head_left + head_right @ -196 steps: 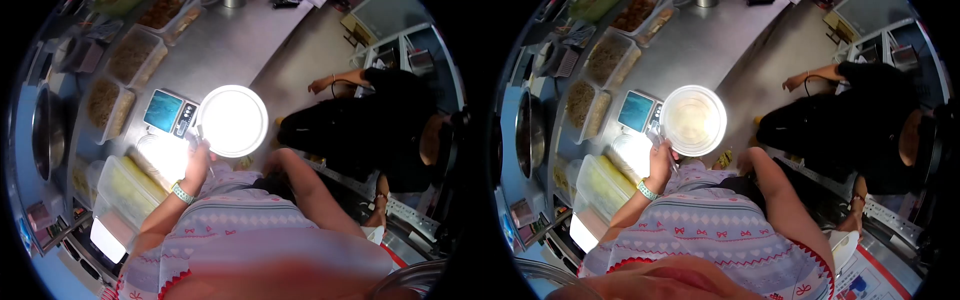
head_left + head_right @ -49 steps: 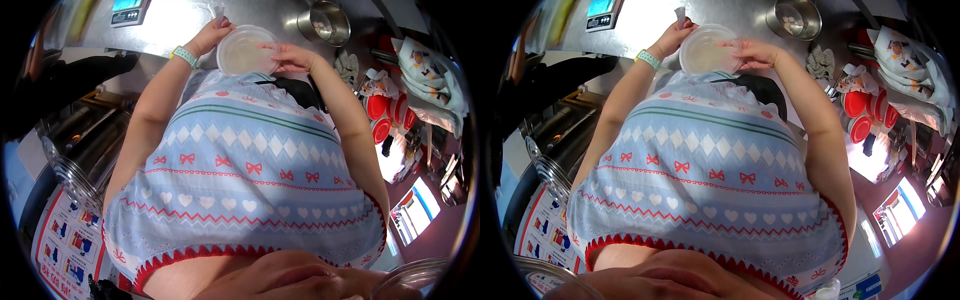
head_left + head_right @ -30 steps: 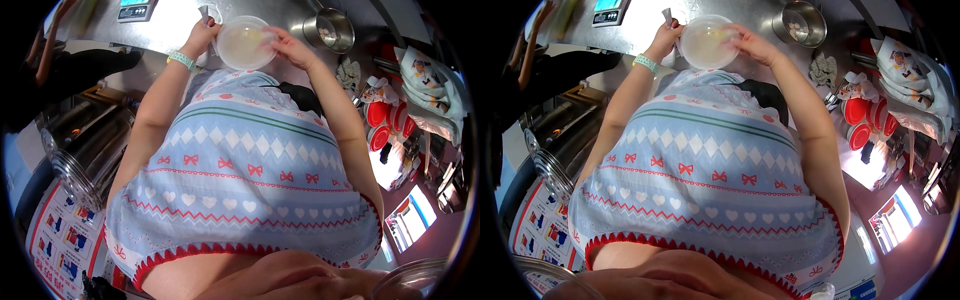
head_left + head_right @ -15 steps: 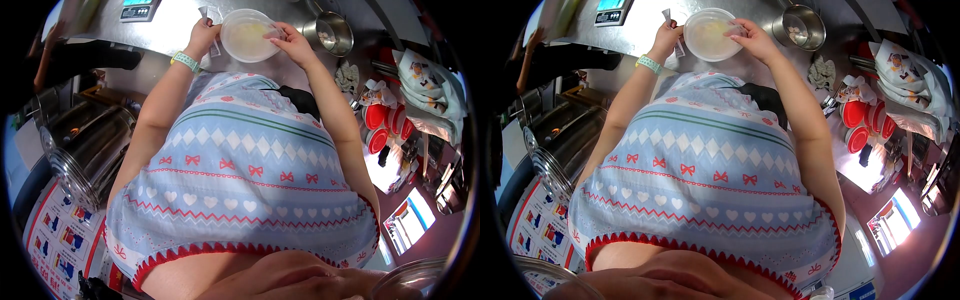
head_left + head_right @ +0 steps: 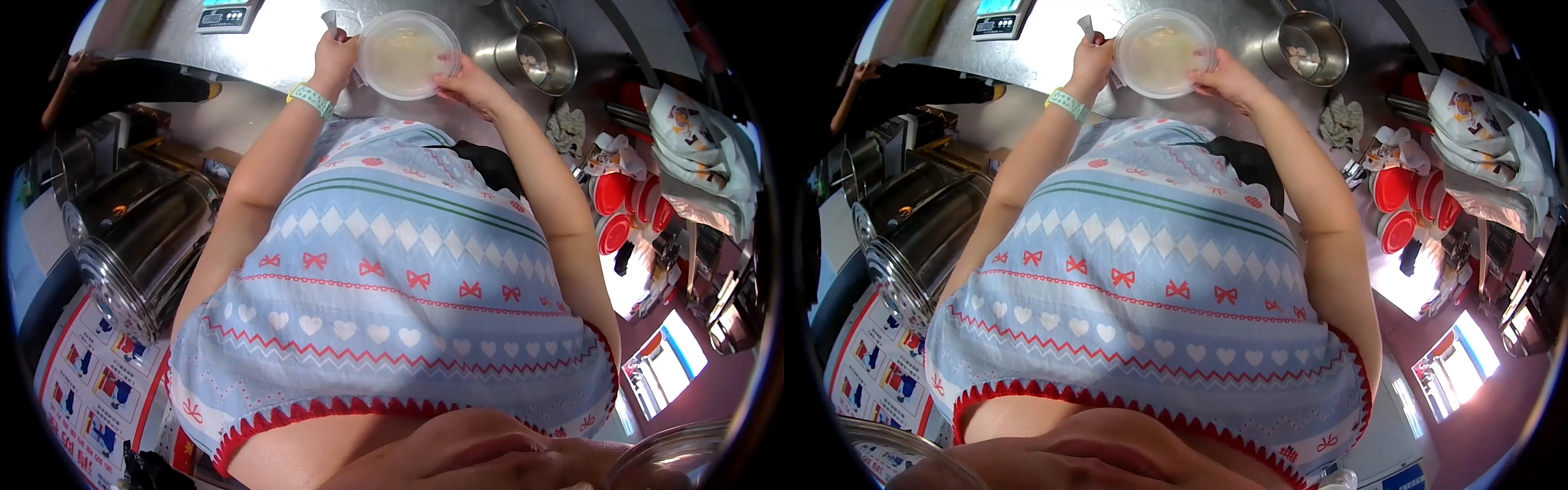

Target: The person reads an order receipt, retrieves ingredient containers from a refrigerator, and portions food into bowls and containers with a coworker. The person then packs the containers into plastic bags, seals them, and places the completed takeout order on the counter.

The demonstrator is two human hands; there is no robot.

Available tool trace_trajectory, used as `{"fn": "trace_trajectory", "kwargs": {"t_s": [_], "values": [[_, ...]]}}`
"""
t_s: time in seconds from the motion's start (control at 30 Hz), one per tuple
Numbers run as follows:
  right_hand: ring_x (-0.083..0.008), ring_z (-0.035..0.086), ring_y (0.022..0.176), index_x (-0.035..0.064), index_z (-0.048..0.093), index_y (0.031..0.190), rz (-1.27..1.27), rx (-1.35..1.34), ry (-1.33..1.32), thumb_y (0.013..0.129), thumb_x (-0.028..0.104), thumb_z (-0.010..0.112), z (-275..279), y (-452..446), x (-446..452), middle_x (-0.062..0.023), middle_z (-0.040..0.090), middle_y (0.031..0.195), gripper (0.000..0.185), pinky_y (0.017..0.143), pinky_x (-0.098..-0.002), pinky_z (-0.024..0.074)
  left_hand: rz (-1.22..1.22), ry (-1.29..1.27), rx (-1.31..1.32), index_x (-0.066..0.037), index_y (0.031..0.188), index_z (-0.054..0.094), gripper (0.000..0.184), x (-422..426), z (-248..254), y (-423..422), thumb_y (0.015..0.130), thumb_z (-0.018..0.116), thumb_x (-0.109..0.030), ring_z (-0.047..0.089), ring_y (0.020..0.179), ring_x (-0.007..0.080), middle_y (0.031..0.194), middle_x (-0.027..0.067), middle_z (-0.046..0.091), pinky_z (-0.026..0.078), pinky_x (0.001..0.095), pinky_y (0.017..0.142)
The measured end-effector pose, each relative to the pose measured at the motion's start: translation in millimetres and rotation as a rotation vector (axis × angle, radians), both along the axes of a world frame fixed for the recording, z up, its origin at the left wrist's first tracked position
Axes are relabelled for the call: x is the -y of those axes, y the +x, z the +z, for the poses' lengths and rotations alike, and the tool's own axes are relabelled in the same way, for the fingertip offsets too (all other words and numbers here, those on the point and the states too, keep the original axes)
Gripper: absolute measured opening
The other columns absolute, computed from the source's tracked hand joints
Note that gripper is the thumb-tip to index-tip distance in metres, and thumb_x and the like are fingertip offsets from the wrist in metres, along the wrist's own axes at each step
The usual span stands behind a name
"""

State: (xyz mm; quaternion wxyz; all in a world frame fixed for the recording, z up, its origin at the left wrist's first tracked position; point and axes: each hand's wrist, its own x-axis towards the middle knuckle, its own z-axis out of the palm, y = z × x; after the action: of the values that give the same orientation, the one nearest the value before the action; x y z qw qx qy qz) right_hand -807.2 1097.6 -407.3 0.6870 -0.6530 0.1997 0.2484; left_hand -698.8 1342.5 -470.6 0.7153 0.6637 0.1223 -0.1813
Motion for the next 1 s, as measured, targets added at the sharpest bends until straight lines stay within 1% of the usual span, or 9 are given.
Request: {"fn": "trace_trajectory", "kwargs": {"t_s": [0.3,0.37,0.47,0.53,0.6,0.67,0.77,0.87,1.0], "values": [[-0.0157,0.062,0.099,0.006,0.049,0.121,-0.265,0.006,0.385,0.094,0.014,0.06,16.9,22.7,-5.9,-0.0062,0.063,0.111,0.031,0.088,-0.0311,0.0493,0.125,-0.07,-0.107,-0.012,0.077,0.039,0.029,4.7,-4.7,-10.6,0.08,0.068,-0.005,0.045,0.057,0.011,0.071,0.0011,0.048,0.038,0.0273,0.049],[-0.014,0.06,0.102,0.0067,0.053,0.118,-0.011,0.295,0.051,0.094,0.01,0.058,24.3,20.4,-7.4,-0.0037,0.063,0.109,0.024,0.09,-0.0308,0.0481,0.242,-0.136,-0.081,-0.012,0.078,0.039,0.029,5.2,-8.6,-10.1,0.08,0.068,-0.004,0.049,0.062,0.0121,0.073,0.0022,0.049,0.042,0.0272,0.052],[-0.0111,0.059,0.102,0.006,0.06,0.113,0.314,0.517,0.033,0.093,0.005,0.055,37.5,-4.0,7.7,-0.0012,0.064,0.104,0.02,0.09,-0.0285,0.0476,0.237,-0.145,-0.166,-0.011,0.08,0.039,0.029,2.4,23.4,-11.7,0.083,0.066,-0.004,0.054,0.071,0.0136,0.078,0.0034,0.051,0.048,0.0275,0.057],[-0.0151,0.06,0.105,0.0077,0.065,0.109,0.382,0.458,-0.148,0.087,0.001,0.056,47.2,-16.6,20.1,-0.0022,0.067,0.107,0.024,0.097,-0.0333,0.0447,0.287,-0.233,-0.141,-0.01,0.082,0.04,0.027,-4.4,1.9,-5.5,0.086,0.065,-0.005,0.056,0.075,0.0141,0.082,0.0045,0.052,0.053,0.0285,0.062],[-0.0227,0.06,0.111,0.0115,0.067,0.11,0.62,0.838,-0.342,0.08,-0.002,0.058,30.2,-22.9,44.8,-0.003,0.068,0.114,0.034,0.107,-0.041,0.0371,0.237,-0.203,-0.069,-0.009,0.085,0.041,0.026,-14.5,-4.2,0.1,0.086,0.066,-0.002,0.056,0.076,0.0137,0.083,0.0045,0.051,0.054,0.0286,0.065],[-0.0284,0.056,0.118,0.0157,0.066,0.115,0.716,0.803,-0.435,0.075,-0.004,0.059,6.2,-32.5,57.7,-0.0044,0.062,0.126,0.044,0.112,-0.0469,0.0297,0.234,-0.134,0.03,-0.007,0.089,0.044,0.024,-24.7,4.6,0.1,0.088,0.066,-0.014,0.054,0.072,0.0122,0.083,0.0041,0.05,0.051,0.0269,0.062],[-0.0267,0.045,0.13,0.0178,0.062,0.123,1.054,0.721,-1.04,0.082,0.006,0.056,-16.6,-49.5,56.6,-0.0068,0.05,0.141,0.043,0.111,-0.048,0.0313,0.063,-0.231,-0.082,-0.003,0.099,0.049,0.025,-29.6,42.0,-5.6,0.091,0.053,-0.026,0.047,0.066,0.0126,0.083,0.0045,0.049,0.044,0.0272,0.06],[-0.0234,0.047,0.127,0.0123,0.061,0.124,0.513,0.538,-0.491,0.089,0.016,0.055,-3.2,-31.5,35.8,-0.0095,0.053,0.137,0.036,0.103,-0.0421,0.0401,-0.24,-0.555,-0.105,-0.002,0.107,0.053,0.022,-10.0,77.9,-21.6,0.088,0.05,-0.014,0.053,0.072,0.0158,0.091,0.0067,0.055,0.047,0.0283,0.069],[-0.0166,0.06,0.104,0.0033,0.061,0.119,-0.199,0.448,-0.029,0.093,0.024,0.057,87.8,-5.0,-25.2,-0.0112,0.063,0.116,0.033,0.086,-0.0319,0.0488,-0.632,-0.416,-0.106,0.0,0.123,0.05,0.03,35.2,145.6,-41.9,0.093,0.047,-0.003,0.062,0.093,0.0182,0.105,0.0068,0.059,0.053,0.0322,0.089]]}}
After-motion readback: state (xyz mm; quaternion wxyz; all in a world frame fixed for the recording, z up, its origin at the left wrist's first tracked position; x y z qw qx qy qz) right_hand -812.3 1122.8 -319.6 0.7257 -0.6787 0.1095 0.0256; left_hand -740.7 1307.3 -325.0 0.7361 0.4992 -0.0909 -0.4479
